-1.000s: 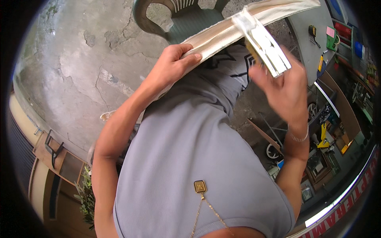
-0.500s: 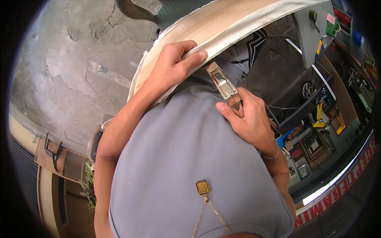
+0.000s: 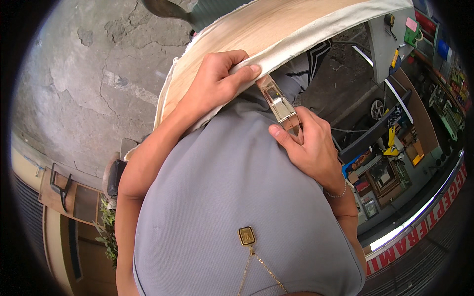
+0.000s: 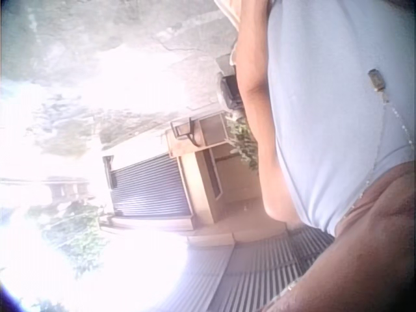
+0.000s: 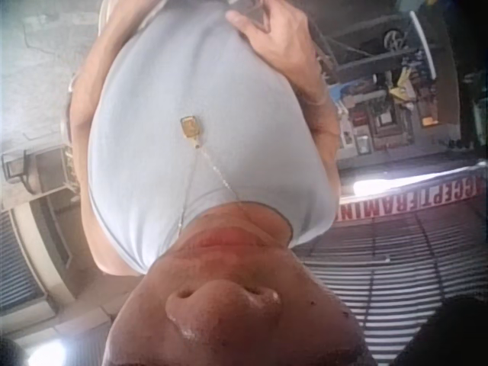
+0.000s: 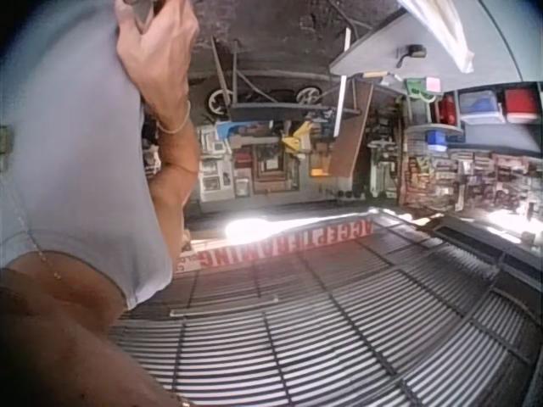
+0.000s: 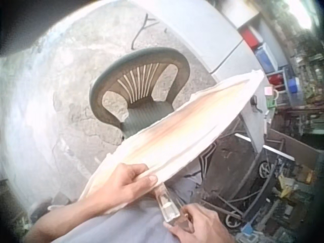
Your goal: The person staples a white fabric strip along the curved edge of a large board using a handheld stapler. The board is held over a plastic chair while the person repeatedly positions and fires the stapler along the perimeter.
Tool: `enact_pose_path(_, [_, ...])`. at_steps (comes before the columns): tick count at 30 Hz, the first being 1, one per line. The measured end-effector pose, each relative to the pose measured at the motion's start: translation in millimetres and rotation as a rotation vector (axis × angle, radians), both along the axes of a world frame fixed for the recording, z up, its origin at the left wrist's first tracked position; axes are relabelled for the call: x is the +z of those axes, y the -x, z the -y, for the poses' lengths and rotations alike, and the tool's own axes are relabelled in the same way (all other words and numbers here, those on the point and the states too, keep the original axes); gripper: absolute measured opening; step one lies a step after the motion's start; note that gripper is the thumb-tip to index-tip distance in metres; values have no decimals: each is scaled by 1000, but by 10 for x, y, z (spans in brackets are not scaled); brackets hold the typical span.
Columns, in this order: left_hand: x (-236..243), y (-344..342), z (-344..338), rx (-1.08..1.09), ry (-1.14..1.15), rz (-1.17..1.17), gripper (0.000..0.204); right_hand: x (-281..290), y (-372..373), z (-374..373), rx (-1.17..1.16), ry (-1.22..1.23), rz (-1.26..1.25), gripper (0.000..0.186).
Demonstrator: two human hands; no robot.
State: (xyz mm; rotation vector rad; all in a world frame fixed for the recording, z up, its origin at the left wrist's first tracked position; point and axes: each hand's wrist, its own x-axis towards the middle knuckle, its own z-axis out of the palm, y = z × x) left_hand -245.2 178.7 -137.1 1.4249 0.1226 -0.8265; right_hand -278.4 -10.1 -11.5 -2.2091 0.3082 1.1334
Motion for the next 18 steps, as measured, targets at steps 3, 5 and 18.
enact_pose_path(3, [-10, 13, 12, 8, 13, -15, 28, 14, -34, -8, -13, 9, -39, 36])
enact_pose_path(5, [-15, 20, 14, 9, 11, -4, 28, 5, -23, 1, 8, 7, -13, 35])
enact_pose_path(18, [29, 45, 50, -12, 0, -53, 31, -258, 118, 109, 109, 15, 258, 34])
